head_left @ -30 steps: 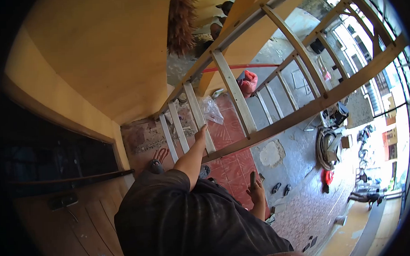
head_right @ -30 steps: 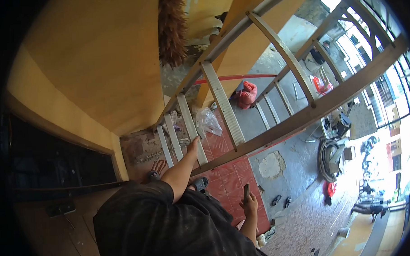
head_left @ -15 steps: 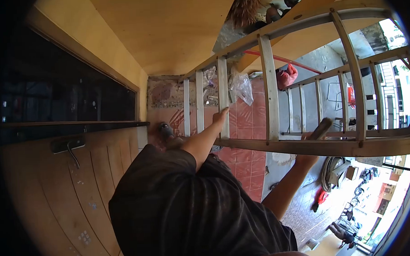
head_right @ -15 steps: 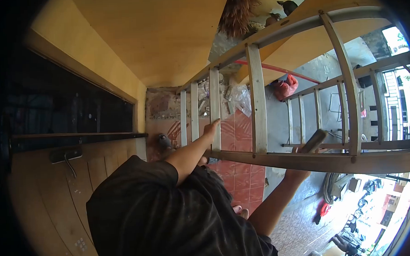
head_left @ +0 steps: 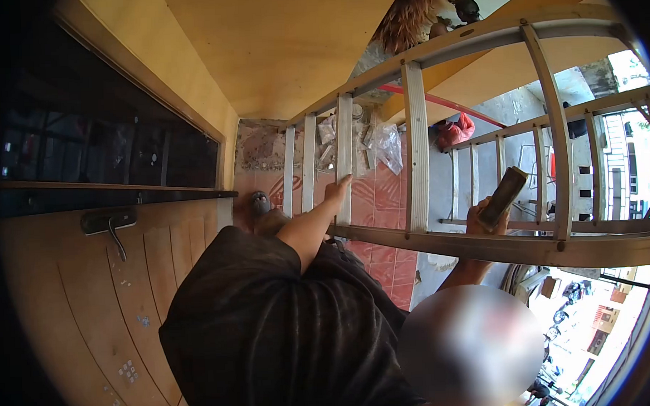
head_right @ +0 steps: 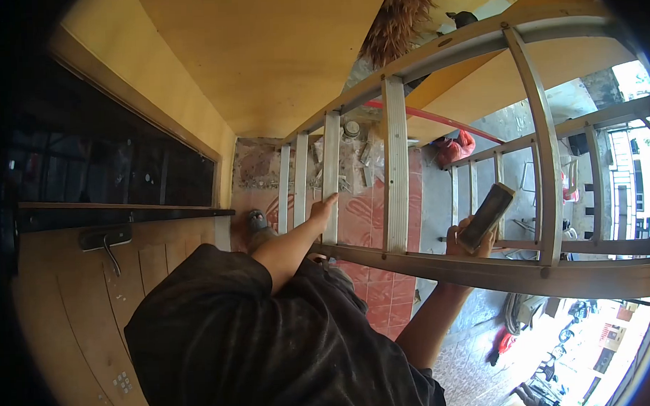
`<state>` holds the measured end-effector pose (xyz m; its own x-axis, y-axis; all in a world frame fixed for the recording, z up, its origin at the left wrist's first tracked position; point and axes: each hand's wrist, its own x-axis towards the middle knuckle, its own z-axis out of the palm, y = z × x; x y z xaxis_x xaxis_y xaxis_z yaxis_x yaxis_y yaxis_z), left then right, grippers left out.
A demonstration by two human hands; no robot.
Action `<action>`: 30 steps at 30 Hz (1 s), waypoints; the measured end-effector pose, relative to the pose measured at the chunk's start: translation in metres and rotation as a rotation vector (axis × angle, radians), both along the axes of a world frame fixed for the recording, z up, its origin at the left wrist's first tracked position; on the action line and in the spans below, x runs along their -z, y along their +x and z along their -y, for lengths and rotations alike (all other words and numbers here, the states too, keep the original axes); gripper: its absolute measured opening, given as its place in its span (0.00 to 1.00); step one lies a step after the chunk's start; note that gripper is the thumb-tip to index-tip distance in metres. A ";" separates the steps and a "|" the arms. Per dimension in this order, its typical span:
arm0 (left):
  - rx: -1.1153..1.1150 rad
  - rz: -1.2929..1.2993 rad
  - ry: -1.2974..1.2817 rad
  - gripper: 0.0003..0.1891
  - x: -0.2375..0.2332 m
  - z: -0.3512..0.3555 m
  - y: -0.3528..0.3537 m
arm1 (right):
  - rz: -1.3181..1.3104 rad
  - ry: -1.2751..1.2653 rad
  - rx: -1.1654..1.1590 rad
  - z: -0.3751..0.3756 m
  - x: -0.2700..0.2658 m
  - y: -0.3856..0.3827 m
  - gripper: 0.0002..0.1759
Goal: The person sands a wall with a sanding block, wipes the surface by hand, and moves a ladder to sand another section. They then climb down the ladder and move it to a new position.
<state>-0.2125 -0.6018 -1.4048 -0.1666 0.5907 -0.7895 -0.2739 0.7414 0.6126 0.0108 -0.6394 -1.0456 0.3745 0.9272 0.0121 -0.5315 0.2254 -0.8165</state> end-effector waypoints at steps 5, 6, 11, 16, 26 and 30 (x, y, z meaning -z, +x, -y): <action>-0.010 0.157 0.069 0.37 0.031 0.018 -0.039 | 0.031 -0.026 -0.002 0.009 -0.009 -0.039 0.24; -0.035 0.099 0.102 0.36 0.011 0.022 -0.046 | 0.060 -0.048 0.007 0.012 -0.015 -0.053 0.24; -0.041 0.078 0.119 0.37 0.027 0.028 -0.063 | 0.071 -0.065 0.149 0.023 -0.016 -0.071 0.26; -0.058 0.063 0.172 0.42 0.031 0.025 -0.070 | 0.025 -0.127 0.285 0.012 -0.036 -0.092 0.18; 0.080 -0.032 0.142 0.40 -0.010 0.012 -0.111 | 0.128 -0.027 0.015 0.001 0.006 -0.094 0.22; 0.102 -0.009 0.152 0.40 -0.056 -0.006 -0.114 | -0.223 -0.105 0.134 0.007 -0.007 -0.108 0.22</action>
<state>-0.3266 -0.5954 -1.3491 -0.1064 0.7175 -0.6884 -0.1961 0.6635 0.7220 -0.0973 -0.6463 -1.0390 0.4766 0.8610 -0.1777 -0.6717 0.2263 -0.7054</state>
